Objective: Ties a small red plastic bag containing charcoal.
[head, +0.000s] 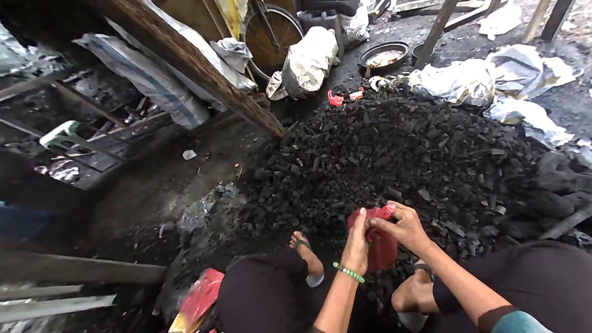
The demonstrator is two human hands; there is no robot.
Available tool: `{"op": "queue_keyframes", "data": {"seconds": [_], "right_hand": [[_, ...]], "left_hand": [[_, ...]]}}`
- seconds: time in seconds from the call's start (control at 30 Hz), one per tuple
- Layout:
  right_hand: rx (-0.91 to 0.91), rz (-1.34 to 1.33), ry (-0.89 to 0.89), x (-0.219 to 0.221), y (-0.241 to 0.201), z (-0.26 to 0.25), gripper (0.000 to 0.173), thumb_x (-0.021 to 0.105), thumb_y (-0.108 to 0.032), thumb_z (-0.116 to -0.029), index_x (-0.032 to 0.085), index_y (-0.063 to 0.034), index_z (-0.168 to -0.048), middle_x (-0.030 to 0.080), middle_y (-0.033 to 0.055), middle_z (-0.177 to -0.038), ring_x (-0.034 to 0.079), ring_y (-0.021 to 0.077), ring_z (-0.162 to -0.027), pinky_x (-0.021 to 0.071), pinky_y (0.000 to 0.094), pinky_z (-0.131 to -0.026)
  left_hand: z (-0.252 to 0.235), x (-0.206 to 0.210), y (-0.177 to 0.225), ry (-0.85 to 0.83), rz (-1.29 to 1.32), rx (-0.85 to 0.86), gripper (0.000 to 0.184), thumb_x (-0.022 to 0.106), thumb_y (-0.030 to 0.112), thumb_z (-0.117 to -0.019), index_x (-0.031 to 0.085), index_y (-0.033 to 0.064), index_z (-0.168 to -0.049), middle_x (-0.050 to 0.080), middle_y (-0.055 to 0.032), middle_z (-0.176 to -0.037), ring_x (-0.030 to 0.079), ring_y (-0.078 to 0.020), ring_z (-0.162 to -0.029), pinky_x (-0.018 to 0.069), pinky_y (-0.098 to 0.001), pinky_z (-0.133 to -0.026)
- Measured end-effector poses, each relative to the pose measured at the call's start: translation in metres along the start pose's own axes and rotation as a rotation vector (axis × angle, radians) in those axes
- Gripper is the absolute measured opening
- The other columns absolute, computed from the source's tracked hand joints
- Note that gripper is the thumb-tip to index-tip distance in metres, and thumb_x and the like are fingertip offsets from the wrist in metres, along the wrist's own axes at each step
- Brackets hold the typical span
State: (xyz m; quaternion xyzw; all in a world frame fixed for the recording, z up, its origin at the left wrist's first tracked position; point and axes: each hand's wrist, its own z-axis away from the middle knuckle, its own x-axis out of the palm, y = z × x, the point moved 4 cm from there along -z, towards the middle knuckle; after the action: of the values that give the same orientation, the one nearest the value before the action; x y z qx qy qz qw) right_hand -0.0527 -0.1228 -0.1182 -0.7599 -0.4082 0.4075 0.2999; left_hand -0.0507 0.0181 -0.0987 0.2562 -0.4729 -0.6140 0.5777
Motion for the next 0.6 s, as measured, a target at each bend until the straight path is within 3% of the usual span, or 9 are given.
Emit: {"op": "queue_keyframes", "data": {"seconds": [0.07,0.13,0.2,0.3,0.37,0.4,0.47,0.53,0.6], "right_hand": [[0.032,0.031,-0.067,0.005,0.006,-0.002,0.032,0.064,-0.026,-0.0953,0.069,-0.0014,-0.074,0.064,0.0067,-0.074,0.063,0.0141,-0.069,0.053,0.0336,-0.065],[-0.039,0.112,-0.101,0.007,0.005,-0.004,0.025,0.065,-0.012,-0.0918,0.067,0.003,-0.072,0.063,0.0118,-0.071,0.064,0.0228,-0.067,0.0537,0.0406,-0.063],[-0.234,0.268,-0.086,0.007,0.001,-0.007,0.016,0.069,-0.006,-0.0807,0.066,0.0018,-0.067,0.063,0.0132,-0.068,0.068,0.0284,-0.068,0.057,0.0441,-0.062],[-0.459,0.415,-0.085,0.001,-0.004,-0.015,0.014,0.069,-0.01,-0.0766,0.066,-0.0012,-0.066,0.064,0.0124,-0.069,0.068,0.0305,-0.069,0.056,0.0453,-0.062],[-0.476,0.488,-0.146,-0.01,0.002,-0.023,0.011,0.071,-0.008,-0.0776,0.07,0.0009,-0.072,0.069,0.0166,-0.076,0.071,0.035,-0.075,0.0574,0.05,-0.066],[-0.42,0.51,-0.205,-0.018,0.011,-0.026,0.01,0.072,-0.006,-0.0795,0.071,0.0038,-0.076,0.071,0.0209,-0.082,0.072,0.0396,-0.08,0.0576,0.0551,-0.071],[-0.323,0.536,-0.267,-0.029,0.032,-0.03,0.011,0.073,-0.003,-0.0813,0.069,0.0051,-0.076,0.069,0.0227,-0.082,0.071,0.0422,-0.082,0.0558,0.0582,-0.072],[-0.305,0.545,-0.266,-0.032,0.042,-0.031,0.013,0.072,-0.003,-0.0808,0.068,0.0051,-0.073,0.068,0.0221,-0.078,0.071,0.0415,-0.078,0.0559,0.0574,-0.068],[-0.264,0.534,-0.273,-0.032,0.046,-0.022,0.015,0.072,-0.003,-0.0817,0.065,0.0052,-0.07,0.066,0.0217,-0.075,0.07,0.0412,-0.075,0.0553,0.0572,-0.067]], "left_hand": [[0.003,-0.002,-0.003,-0.004,-0.144,0.031,0.056,0.025,0.04,-0.1125,0.066,0.0004,-0.11,0.065,-0.0059,-0.094,0.058,-0.0118,-0.079,0.0498,-0.0297,-0.075],[0.007,0.001,0.0,0.03,-0.481,0.134,0.044,0.038,0.033,-0.1108,0.067,0.0001,-0.106,0.06,-0.0047,-0.09,0.055,-0.0112,-0.072,0.0479,-0.0283,-0.068],[0.02,0.009,0.013,0.007,-0.933,0.177,0.043,0.051,0.039,-0.1063,0.072,0.0035,-0.121,0.062,-0.0142,-0.121,0.063,-0.025,-0.104,0.0526,-0.0427,-0.092],[0.037,0.021,0.015,-0.046,-1.288,0.151,0.049,0.052,0.038,-0.1056,0.061,0.0035,-0.138,0.06,-0.0186,-0.136,0.066,-0.0317,-0.114,0.054,-0.0488,-0.097],[0.046,0.016,0.012,-0.095,-1.227,0.111,0.045,0.052,0.029,-0.1061,0.057,0.0031,-0.142,0.063,-0.0177,-0.136,0.065,-0.03,-0.119,0.0511,-0.0473,-0.102],[0.05,0.012,0.008,-0.118,-1.12,0.103,0.04,0.052,0.024,-0.1054,0.06,0.0011,-0.137,0.066,-0.0187,-0.13,0.065,-0.0292,-0.117,0.0501,-0.0465,-0.103],[0.055,0.003,-0.004,-0.153,-0.869,0.083,0.034,0.051,0.016,-0.1042,0.063,-0.0005,-0.132,0.069,-0.0165,-0.121,0.067,-0.022,-0.108,0.0517,-0.0393,-0.097],[0.054,0.0,-0.012,-0.16,-0.644,0.047,0.032,0.049,0.01,-0.1023,0.065,0.0016,-0.129,0.068,-0.0085,-0.111,0.06,-0.0105,-0.084,0.0488,-0.0283,-0.074],[0.055,-0.004,-0.024,-0.146,-0.377,-0.008,0.029,0.05,0.004,-0.0992,0.066,0.0008,-0.122,0.058,0.0009,-0.085,0.043,-0.0032,-0.058,0.035,-0.02,-0.05]]}}
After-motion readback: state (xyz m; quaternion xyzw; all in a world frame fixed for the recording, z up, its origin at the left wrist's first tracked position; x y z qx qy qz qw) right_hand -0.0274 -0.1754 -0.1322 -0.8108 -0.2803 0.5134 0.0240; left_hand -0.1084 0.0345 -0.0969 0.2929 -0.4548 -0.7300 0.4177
